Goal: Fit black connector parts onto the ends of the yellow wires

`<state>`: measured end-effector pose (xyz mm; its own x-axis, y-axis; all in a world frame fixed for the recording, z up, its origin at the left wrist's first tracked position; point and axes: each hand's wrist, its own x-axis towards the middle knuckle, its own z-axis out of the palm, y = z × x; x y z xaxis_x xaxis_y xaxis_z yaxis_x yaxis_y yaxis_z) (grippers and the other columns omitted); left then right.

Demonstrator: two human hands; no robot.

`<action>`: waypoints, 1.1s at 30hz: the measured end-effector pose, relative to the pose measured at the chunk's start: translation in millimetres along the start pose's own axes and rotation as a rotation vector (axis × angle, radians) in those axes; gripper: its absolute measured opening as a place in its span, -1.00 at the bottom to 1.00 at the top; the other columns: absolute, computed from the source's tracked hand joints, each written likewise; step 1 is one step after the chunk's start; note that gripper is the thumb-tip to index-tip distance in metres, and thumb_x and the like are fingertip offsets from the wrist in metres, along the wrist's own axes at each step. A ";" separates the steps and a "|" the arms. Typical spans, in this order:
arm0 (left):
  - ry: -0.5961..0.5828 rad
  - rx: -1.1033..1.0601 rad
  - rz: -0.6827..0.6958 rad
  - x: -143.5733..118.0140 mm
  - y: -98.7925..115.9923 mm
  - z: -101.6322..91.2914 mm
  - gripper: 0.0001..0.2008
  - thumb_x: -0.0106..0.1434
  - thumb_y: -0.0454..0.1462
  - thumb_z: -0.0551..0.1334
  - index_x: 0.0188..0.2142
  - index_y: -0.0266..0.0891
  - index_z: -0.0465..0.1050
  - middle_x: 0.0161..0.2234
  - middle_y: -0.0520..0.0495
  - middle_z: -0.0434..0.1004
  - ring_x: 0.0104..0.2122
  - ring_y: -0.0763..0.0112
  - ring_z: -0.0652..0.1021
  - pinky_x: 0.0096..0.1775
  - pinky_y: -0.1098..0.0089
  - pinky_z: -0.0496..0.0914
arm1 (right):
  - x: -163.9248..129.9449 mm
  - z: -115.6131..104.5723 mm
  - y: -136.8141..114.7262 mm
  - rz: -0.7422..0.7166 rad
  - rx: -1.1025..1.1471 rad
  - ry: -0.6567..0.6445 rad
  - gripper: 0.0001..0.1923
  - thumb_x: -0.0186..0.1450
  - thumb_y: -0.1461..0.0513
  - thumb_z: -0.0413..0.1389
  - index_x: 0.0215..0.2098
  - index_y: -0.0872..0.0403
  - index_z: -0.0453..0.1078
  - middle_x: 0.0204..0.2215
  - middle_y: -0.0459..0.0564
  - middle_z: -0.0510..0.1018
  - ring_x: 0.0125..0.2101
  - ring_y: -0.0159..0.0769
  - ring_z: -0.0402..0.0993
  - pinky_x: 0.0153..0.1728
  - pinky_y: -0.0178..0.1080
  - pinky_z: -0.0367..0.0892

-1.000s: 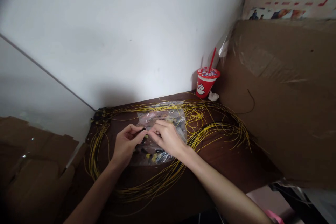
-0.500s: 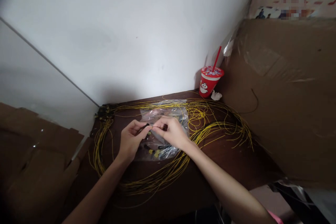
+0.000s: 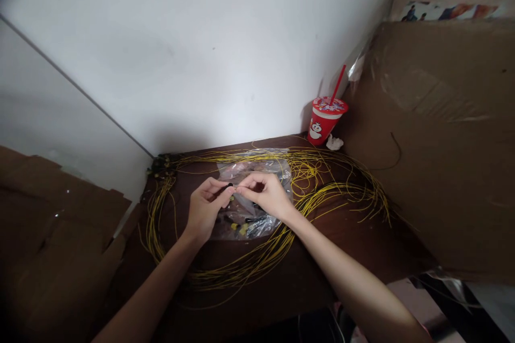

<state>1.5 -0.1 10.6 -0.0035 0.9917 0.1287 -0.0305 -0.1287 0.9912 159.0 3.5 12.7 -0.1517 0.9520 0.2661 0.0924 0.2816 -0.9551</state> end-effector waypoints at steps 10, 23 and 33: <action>-0.016 0.129 0.186 -0.5 -5.7 -1.1 -0.91 0.05 -0.31 0.34 -0.43 -0.25 0.46 -0.45 0.01 0.53 -0.44 0.48 0.51 -0.40 0.51 0.39 | -1.1 -1.2 0.0 -0.010 0.003 0.070 -0.83 0.14 0.17 0.19 -0.51 0.11 0.44 -0.58 -0.11 0.44 -0.54 -0.44 0.28 -0.46 -0.31 0.22; -0.074 0.343 0.410 -1.7 -16.1 -6.7 -0.92 0.14 -0.31 0.30 -0.34 -0.23 0.47 -0.45 0.01 0.48 -0.49 0.52 0.45 -0.41 0.49 0.34 | -0.8 -2.4 -0.5 0.056 -0.015 -0.010 -0.87 0.13 0.21 0.17 -0.50 0.12 0.43 -0.54 -0.08 0.50 -0.51 -0.42 0.35 -0.42 -0.30 0.25; -0.043 0.487 0.540 -1.5 -9.2 -6.0 -0.89 0.16 -0.35 0.28 -0.27 -0.23 0.51 -0.46 0.02 0.50 -0.50 0.54 0.41 -0.40 0.50 0.32 | -1.1 -3.6 3.4 -0.025 -0.160 -0.036 -0.88 0.22 0.21 0.15 -0.40 0.11 0.44 -0.51 -0.10 0.46 -0.46 -0.41 0.34 -0.37 -0.30 0.24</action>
<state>-4.3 -0.5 1.1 0.1469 0.7903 0.5949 0.4126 -0.5955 0.6893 163.0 3.9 9.7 -0.1903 0.9403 0.2822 0.2428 0.3236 -0.9145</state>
